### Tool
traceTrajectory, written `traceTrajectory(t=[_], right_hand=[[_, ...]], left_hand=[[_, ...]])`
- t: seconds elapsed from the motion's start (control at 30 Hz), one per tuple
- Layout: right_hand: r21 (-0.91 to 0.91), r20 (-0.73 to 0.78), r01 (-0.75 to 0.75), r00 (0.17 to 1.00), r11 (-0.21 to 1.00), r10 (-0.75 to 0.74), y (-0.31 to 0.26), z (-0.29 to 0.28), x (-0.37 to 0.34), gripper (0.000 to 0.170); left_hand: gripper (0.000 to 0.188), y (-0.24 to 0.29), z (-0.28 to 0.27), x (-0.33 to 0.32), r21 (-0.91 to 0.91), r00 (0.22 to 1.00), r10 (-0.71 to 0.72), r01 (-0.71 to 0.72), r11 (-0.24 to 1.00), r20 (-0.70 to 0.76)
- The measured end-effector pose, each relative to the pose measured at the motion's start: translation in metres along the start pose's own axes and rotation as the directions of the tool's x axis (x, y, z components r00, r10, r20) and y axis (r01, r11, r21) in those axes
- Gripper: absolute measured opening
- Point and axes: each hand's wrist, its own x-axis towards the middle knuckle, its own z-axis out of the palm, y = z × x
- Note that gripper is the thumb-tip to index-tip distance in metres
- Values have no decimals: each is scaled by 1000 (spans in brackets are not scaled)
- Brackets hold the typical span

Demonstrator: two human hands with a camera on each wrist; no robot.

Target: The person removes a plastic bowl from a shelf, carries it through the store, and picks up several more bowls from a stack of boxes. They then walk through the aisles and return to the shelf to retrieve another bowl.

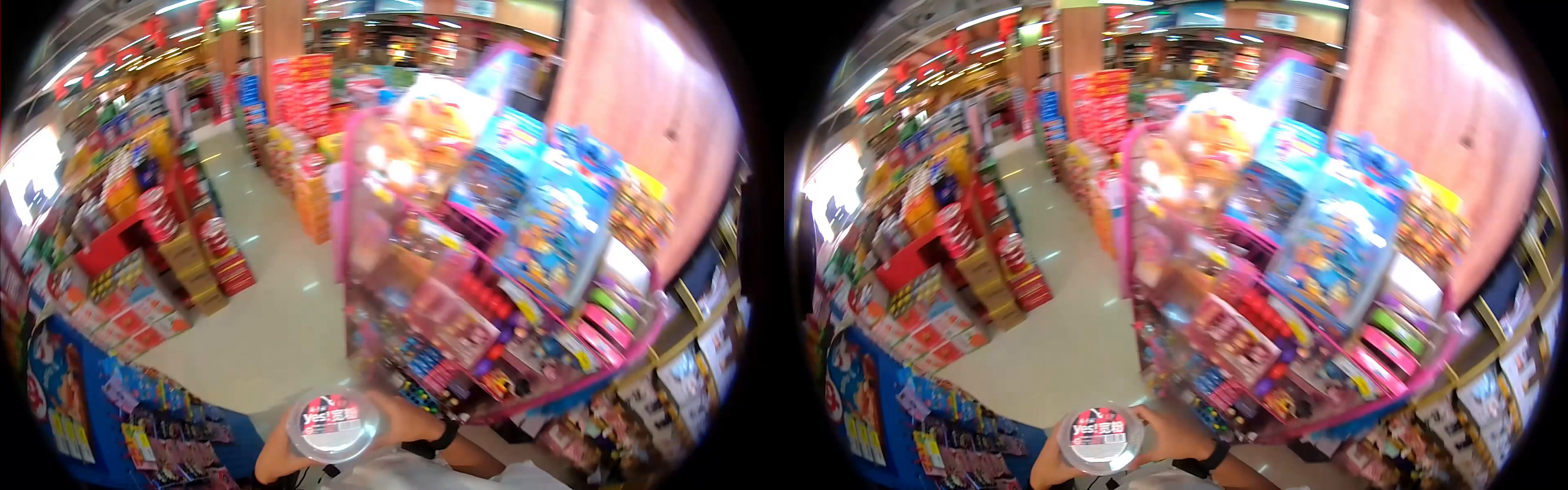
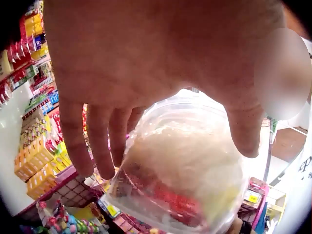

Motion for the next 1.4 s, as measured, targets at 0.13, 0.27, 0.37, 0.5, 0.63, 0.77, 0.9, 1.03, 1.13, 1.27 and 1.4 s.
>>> traceTrajectory(t=[0.13, 0.27, 0.37, 0.5, 0.63, 0.77, 0.9, 1.03, 1.13, 1.27, 1.4], right_hand=[[131, 224, -175, 964, 976, 143, 1, -11, 69, 92], [214, 264, -87, 964, 973, 28, 35, 5, 143, 88], [247, 238, 24, 968, 969, -85, 70, 22, 202, 88], [373, 315, -111, 949, 921, -13, 112, 35, 288, 93], [440, 272, -145, 962, 886, 22, 142, 12, 385, 106], [526, 185, -145, 981, 838, 54, 171, -18, 470, 103], [539, 62, -51, 998, 841, 21, 202, -20, 520, 104], [508, 1, -56, 998, 859, 65, 220, -32, 560, 106], [455, -15, -161, 982, 876, 188, 248, -35, 581, 105], [545, -88, -232, 940, 806, 330, 263, -40, 621, 107], [553, -195, -189, 918, 812, 346, 276, -37, 689, 105]], left_hand=[[109, -10, -26, 18, -40, 987, -38, 32, 999, -157], [107, -27, -68, 43, -15, 955, -78, 77, 997, -286], [105, -41, -108, 70, 11, 930, -112, 124, 992, -349], [113, -67, -174, 124, 93, 911, -182, 231, 968, -371], [115, -66, -241, 206, 228, 908, -144, 248, 942, -392], [116, -62, -294, 296, 338, 903, -81, 240, 910, -422], [97, -62, -338, 376, 334, 908, -93, 244, 910, -408], [98, -65, -369, 447, 260, 939, -93, 185, 948, -330], [114, -94, -394, 490, 300, 971, -139, 194, 934, -194], [114, -104, -444, 553, 250, 977, -210, 198, 948, 24], [107, -125, -509, 606, 296, 979, -177, 139, 945, 105]])
